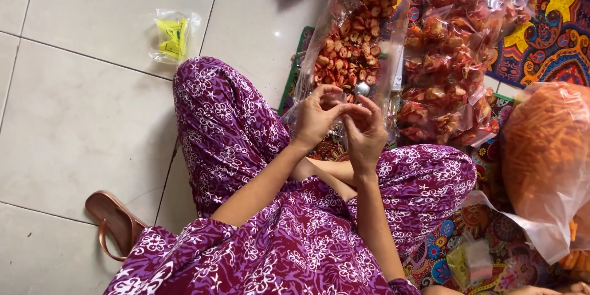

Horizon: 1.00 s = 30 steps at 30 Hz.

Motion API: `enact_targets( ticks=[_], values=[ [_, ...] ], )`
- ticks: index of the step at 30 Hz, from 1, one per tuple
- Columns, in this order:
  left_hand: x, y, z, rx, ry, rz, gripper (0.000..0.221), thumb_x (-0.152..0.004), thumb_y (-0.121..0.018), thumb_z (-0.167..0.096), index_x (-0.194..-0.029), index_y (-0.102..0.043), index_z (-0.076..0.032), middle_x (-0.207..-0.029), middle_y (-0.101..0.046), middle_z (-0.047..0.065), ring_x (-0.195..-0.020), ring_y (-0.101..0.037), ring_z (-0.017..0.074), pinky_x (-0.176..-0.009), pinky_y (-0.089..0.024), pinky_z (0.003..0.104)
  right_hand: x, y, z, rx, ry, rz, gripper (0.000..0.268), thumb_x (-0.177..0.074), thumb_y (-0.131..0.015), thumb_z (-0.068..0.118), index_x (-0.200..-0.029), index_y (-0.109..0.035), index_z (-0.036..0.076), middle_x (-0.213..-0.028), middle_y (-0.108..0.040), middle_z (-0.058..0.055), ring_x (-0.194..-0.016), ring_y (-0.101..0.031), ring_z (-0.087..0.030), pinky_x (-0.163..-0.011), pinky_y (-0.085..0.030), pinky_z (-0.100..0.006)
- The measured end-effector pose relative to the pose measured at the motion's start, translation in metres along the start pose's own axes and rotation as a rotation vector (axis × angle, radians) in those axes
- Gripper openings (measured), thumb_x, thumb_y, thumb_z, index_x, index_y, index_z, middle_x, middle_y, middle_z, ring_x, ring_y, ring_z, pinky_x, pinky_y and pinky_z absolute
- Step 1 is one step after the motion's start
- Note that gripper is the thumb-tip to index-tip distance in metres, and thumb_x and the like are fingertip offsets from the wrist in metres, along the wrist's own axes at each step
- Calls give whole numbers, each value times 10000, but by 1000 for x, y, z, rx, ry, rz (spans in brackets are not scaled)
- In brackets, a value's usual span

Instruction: A person sitting on the floor manually fills small plastic bags with snacks using a spoon.

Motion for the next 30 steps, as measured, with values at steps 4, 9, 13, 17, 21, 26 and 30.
enact_targets(
  ticks=[4,9,13,17,21,26,30],
  values=[
    [-8,-1,13,-30,-36,29,300,-780,-893,-182,-996,-685,-184,-765,-761,30,-707,-704,92,-665,-571,235,-2,5,-2,-145,-132,3,546,-928,-697,-77,-1429,-513,38,-1040,-743,-215,-943,-751,-258,-850,-627,-363],
    [-8,-5,12,39,-78,76,244,-812,-868,-170,-898,-639,-151,-709,-739,42,-664,-711,111,-627,-554,235,-2,5,12,-179,-149,64,737,-850,-756,-113,-1497,-436,40,-1079,-722,-272,-971,-752,-314,-874,-639,-414],
    [-6,-8,12,15,-90,109,239,-820,-866,-181,-875,-634,-159,-709,-729,15,-651,-670,76,-612,-533,215,-3,11,4,-149,-183,17,662,-908,-719,-84,-1498,-446,44,-1028,-740,-250,-920,-758,-287,-842,-643,-377],
    [0,-7,-6,-77,-137,165,234,-831,-853,-159,-856,-621,-173,-686,-727,11,-610,-664,81,-574,-523,212,-2,16,-2,-100,-187,10,656,-899,-735,-67,-1483,-466,65,-999,-743,-247,-904,-759,-292,-826,-644,-386],
    [1,-7,-12,-157,-181,208,212,-824,-827,-108,-839,-623,-165,-660,-719,2,-570,-648,76,-530,-504,200,-3,15,-2,126,-73,-38,581,-874,-753,-89,-1397,-558,71,-918,-752,-237,-818,-768,-291,-730,-647,-385],
    [8,-14,-5,-252,-179,175,215,-813,-782,-44,-842,-593,-143,-649,-711,52,-542,-646,147,-492,-495,250,-9,27,-33,297,22,-148,263,-878,-722,-50,-1084,-632,87,-859,-760,-127,-732,-750,-224,-658,-602,-333],
    [10,-15,5,-303,-172,109,190,-828,-740,-29,-868,-582,-128,-658,-705,74,-539,-656,173,-470,-494,265,-13,24,-22,410,159,8,163,-910,-722,-42,-901,-774,112,-953,-740,-106,-836,-730,-239,-757,-602,-326]
  ],
)
Point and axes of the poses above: each hand's wrist, its own x-axis away from the middle knuckle, its own y-axis out of the back of the hand, z = x × y, the point moved 5 cm from there along -x, towards the middle knuckle
